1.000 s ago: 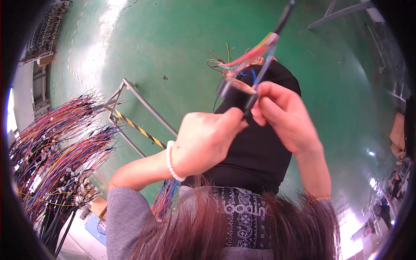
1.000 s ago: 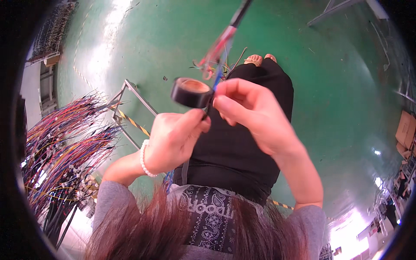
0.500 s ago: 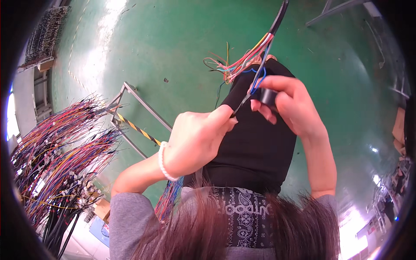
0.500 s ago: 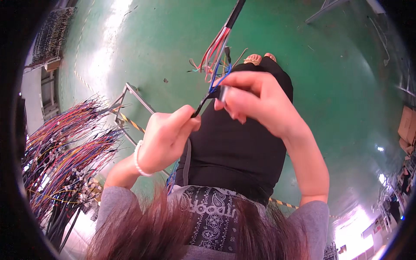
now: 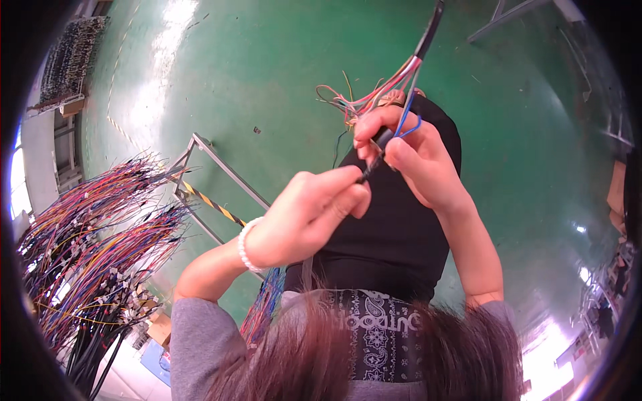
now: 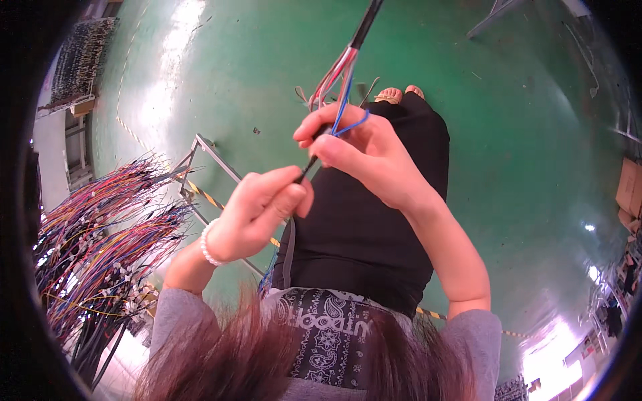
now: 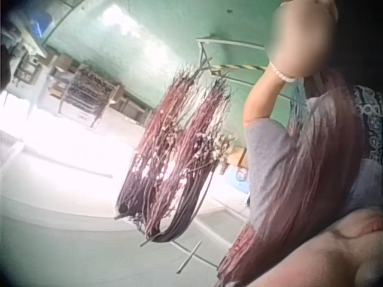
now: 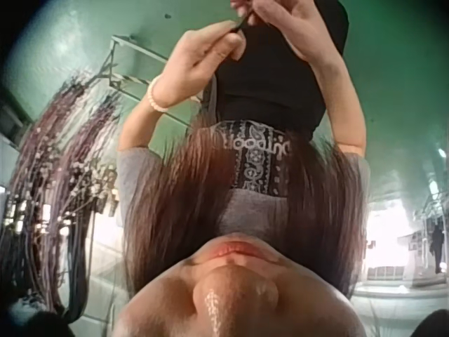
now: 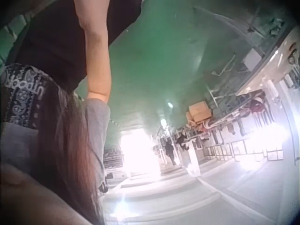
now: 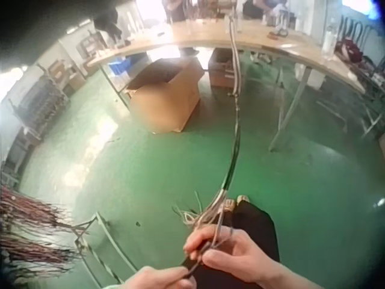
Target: Apply electrical tape to segments of a wire harness to group and organize multiple colored wires.
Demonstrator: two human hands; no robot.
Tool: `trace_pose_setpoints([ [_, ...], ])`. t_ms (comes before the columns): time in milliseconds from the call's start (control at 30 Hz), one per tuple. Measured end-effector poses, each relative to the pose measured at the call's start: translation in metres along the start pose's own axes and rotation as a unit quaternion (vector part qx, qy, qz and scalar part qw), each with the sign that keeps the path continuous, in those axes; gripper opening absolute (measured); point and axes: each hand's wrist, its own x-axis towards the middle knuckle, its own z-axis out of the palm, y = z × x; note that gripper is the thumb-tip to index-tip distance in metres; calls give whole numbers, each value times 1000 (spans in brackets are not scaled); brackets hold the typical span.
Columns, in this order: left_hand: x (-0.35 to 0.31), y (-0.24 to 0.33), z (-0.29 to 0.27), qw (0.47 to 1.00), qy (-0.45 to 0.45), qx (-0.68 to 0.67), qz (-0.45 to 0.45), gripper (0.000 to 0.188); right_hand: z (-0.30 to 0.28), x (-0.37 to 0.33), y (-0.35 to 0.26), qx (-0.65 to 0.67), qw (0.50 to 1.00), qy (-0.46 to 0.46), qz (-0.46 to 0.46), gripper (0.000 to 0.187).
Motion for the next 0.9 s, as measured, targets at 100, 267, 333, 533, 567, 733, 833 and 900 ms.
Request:
trace_pose_setpoints([
  [100, 3, -1, -3, 995, -3, 102, 18, 23, -6, -15, 12, 24, 999, 20, -8, 32],
  [267, 6, 4, 1, 991, 10, 134, 12, 20, 25, -57, 24, -54, 959, 278, -15, 18],
  [333, 6, 4, 3, 989, -22, 138, 55, 19, 44, -78, 15, -255, 915, 239, -203, 12],
  [533, 8, 6, 5, 991, -10, 110, 68, 15, 16, -63, -21, -249, 901, 356, -17, 34],
  [567, 8, 8, 4, 992, -21, 109, 67, 16, -6, -50, -27, -154, 938, 303, 69, 45],
  [733, -1, 19, -5, 985, -55, 155, 58, 23, -52, 0, -31, -32, 990, 35, 132, 24],
  [833, -5, 15, -16, 980, -59, 165, 92, 23, -33, -9, -47, -113, 973, 106, 172, 15],
  [900, -1, 12, -24, 979, -31, 190, 72, 21, -9, -25, -54, -140, 960, 190, 152, 16],
])
